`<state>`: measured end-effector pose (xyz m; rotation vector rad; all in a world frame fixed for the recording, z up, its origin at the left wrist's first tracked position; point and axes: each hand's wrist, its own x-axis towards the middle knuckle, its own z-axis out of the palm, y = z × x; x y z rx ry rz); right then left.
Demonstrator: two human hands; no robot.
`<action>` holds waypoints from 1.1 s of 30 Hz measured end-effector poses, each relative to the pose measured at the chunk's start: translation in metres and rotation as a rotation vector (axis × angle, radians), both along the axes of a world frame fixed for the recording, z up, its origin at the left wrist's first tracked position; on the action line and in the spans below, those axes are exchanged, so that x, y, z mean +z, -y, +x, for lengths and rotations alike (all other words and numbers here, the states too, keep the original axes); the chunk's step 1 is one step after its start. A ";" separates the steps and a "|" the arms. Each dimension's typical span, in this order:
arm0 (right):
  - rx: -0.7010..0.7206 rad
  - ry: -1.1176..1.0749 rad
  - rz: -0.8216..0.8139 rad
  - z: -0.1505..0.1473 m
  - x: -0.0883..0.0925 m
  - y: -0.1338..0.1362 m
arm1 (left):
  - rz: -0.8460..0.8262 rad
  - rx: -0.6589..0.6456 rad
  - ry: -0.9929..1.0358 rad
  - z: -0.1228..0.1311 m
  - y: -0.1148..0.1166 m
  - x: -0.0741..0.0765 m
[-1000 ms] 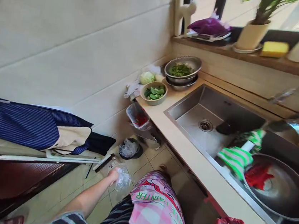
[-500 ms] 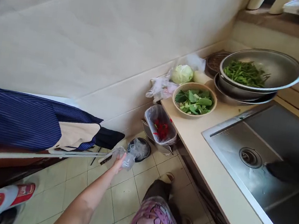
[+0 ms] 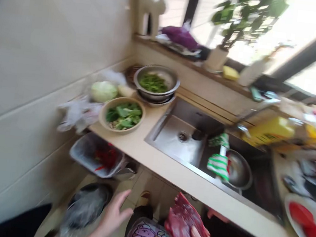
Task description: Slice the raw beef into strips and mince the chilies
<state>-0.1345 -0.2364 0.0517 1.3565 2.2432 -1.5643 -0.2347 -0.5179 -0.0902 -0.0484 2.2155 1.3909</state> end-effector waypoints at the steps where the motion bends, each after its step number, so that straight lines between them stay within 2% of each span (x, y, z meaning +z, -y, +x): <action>1: -0.059 -0.010 -0.081 0.002 0.010 0.000 | 0.159 -0.201 -0.108 0.003 -0.038 0.029; 2: -0.118 -0.029 -0.196 0.004 0.020 -0.001 | 0.308 -0.438 -0.184 0.007 -0.074 0.058; 3: -0.178 -0.074 -0.295 0.006 0.030 -0.002 | 0.432 -0.619 -0.226 0.010 -0.106 0.085; 4: -0.236 -0.136 -0.369 0.009 0.040 -0.004 | 0.524 -0.714 -0.234 0.012 -0.135 0.109; 6: -0.321 -0.279 -0.446 0.019 0.058 -0.014 | 0.630 -0.796 -0.167 0.012 -0.182 0.144; 7: -0.341 -0.345 -0.458 0.028 0.064 -0.021 | 0.657 -0.793 -0.092 0.011 -0.201 0.155; 9: -0.379 -0.449 -0.415 0.052 0.072 -0.039 | 0.692 -0.726 0.132 0.011 -0.234 0.168; 11: -0.494 -0.514 -0.222 0.081 0.074 -0.057 | 0.738 -0.656 0.407 0.020 -0.263 0.175; 13: -0.634 -0.548 -0.049 0.111 0.072 -0.073 | 0.767 -0.620 0.642 0.044 -0.290 0.179; 14: -0.668 -0.572 -0.040 0.126 0.071 -0.080 | 0.765 -0.622 0.723 0.060 -0.303 0.180; 16: -0.660 -0.649 -0.161 0.154 0.070 -0.093 | 0.733 -0.655 0.810 0.101 -0.329 0.182; 19: -0.716 -0.742 -0.284 0.201 0.068 -0.116 | 0.649 -0.725 0.844 0.167 -0.370 0.182; 22: -0.895 -0.699 -0.191 0.253 0.058 -0.144 | 0.504 -0.772 0.847 0.227 -0.413 0.177; 25: -0.995 -0.637 -0.101 0.303 0.047 -0.170 | 0.390 -0.827 0.882 0.273 -0.451 0.171; 27: -1.012 -0.657 -0.085 0.330 0.042 -0.186 | 0.408 -0.864 0.918 0.295 -0.471 0.170; 30: -1.047 -0.648 -0.091 0.360 0.033 -0.209 | 0.520 -0.923 0.929 0.314 -0.493 0.173; 33: -1.117 -0.561 0.055 0.385 0.018 -0.229 | 0.565 -1.020 0.906 0.322 -0.517 0.176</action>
